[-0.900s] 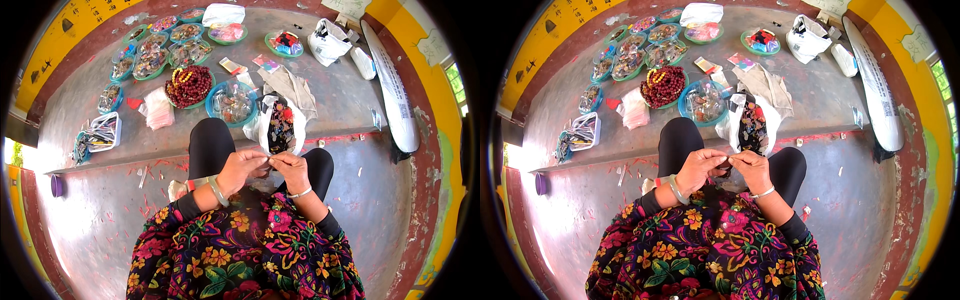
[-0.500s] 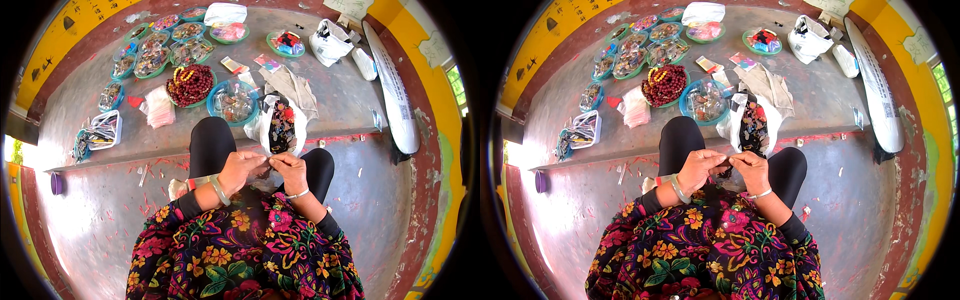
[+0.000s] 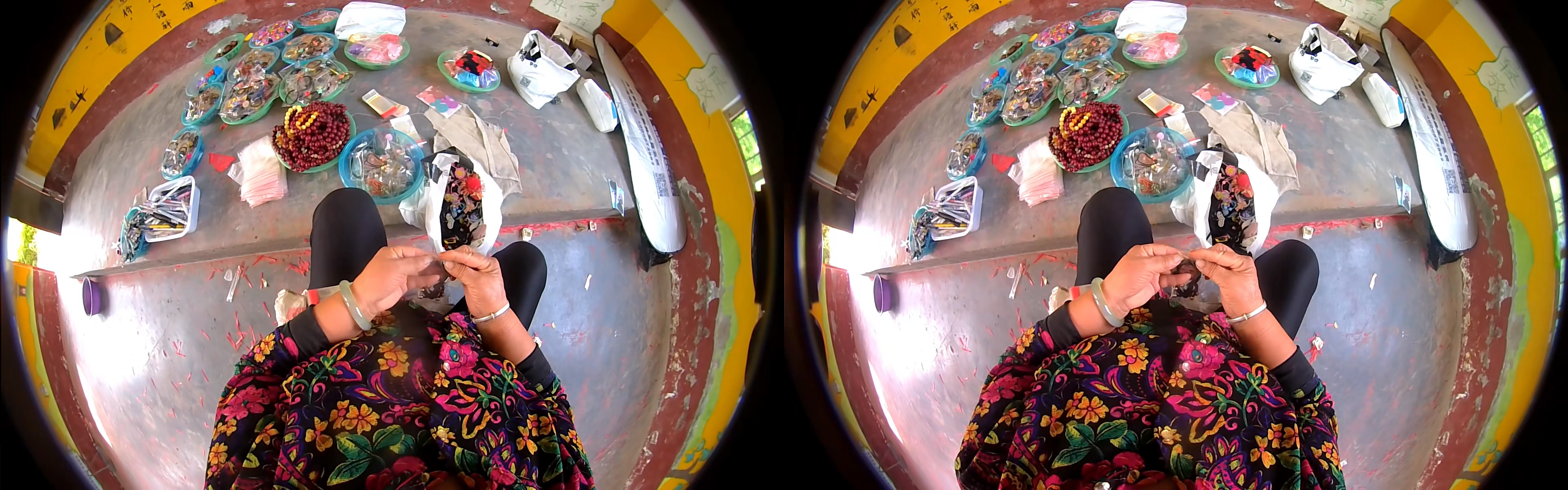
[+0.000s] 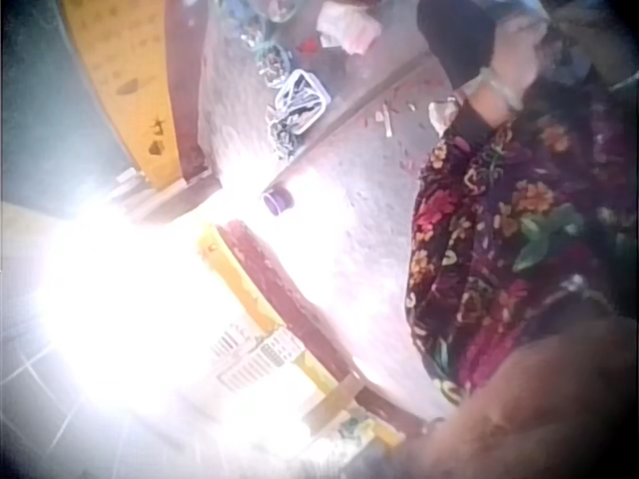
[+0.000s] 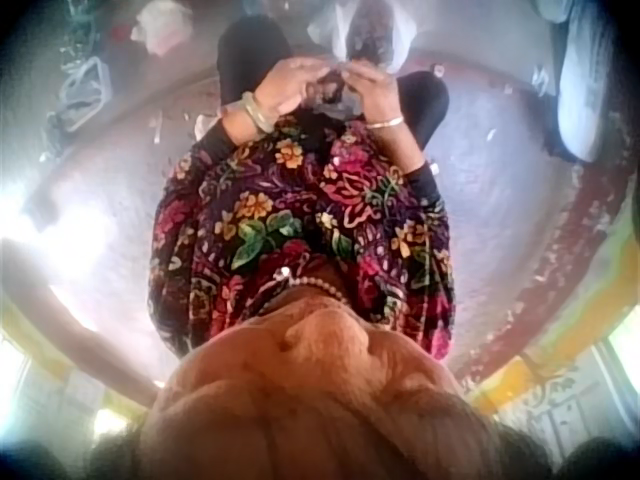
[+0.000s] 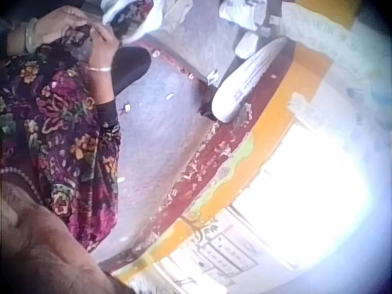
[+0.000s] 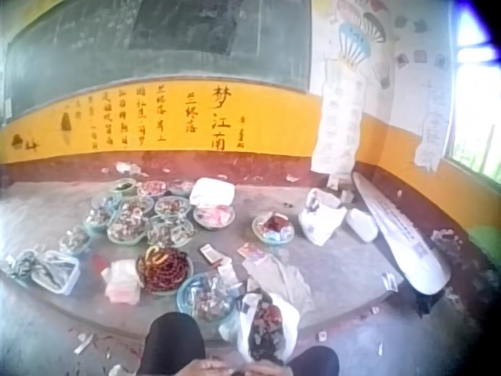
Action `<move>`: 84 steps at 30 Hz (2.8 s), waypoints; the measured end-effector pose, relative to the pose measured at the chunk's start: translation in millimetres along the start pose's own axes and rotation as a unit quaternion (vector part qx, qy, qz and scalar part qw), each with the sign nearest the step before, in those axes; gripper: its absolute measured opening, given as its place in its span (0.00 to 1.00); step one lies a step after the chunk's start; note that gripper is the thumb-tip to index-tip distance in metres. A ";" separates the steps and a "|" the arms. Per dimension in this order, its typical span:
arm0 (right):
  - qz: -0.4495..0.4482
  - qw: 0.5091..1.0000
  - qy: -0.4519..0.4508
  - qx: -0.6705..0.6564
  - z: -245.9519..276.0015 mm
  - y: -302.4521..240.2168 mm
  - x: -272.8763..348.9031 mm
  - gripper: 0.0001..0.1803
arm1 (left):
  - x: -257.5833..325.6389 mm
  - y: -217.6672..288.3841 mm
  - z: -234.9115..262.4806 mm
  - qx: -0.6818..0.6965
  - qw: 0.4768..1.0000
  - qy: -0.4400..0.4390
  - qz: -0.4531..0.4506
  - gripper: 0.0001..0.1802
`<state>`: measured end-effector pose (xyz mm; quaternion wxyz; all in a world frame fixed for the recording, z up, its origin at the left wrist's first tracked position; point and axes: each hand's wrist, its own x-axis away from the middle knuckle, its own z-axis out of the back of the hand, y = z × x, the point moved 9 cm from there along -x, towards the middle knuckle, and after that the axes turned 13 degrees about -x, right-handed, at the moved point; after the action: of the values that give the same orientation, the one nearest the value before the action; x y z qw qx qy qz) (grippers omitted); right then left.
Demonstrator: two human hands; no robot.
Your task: The person sits on the floor and sorts through various jewelry items, including hair accessories and beads, from a white bag. They pick up items, examine them, and place them into small plastic bags or back into the bag.
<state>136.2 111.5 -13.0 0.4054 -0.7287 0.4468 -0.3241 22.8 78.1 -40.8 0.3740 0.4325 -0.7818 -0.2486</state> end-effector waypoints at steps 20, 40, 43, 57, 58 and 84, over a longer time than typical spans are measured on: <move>0.079 0.985 -0.055 0.146 -7.3 -13.7 -0.5 0.11 | 0.6 5.2 -1.4 0.008 1.000 0.012 -0.003 0.10; -0.009 0.999 0.042 0.001 7.1 1.7 -4.0 0.06 | 2.3 20.2 -4.9 -0.183 0.975 0.059 -0.111 0.12; 0.039 0.997 0.029 0.058 8.3 -2.4 -4.2 0.04 | 4.2 21.5 -10.0 -0.208 0.971 0.053 -0.107 0.12; 0.078 0.994 0.012 0.069 4.9 -16.3 2.3 0.05 | 6.3 15.7 -10.0 -0.170 0.982 0.031 -0.075 0.12; 0.075 0.994 0.013 0.077 5.5 -15.3 1.4 0.05 | 6.4 15.9 -9.6 -0.167 0.983 0.033 -0.072 0.12; 0.011 0.998 0.062 0.028 21.0 -7.0 -3.9 0.11 | -12.3 17.7 -13.3 -0.202 0.979 -0.008 0.016 0.10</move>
<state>154.9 123.3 -17.0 0.4011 -0.6906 0.4697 -0.3763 28.9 96.7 -24.8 0.4511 0.3334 -0.7254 -0.3990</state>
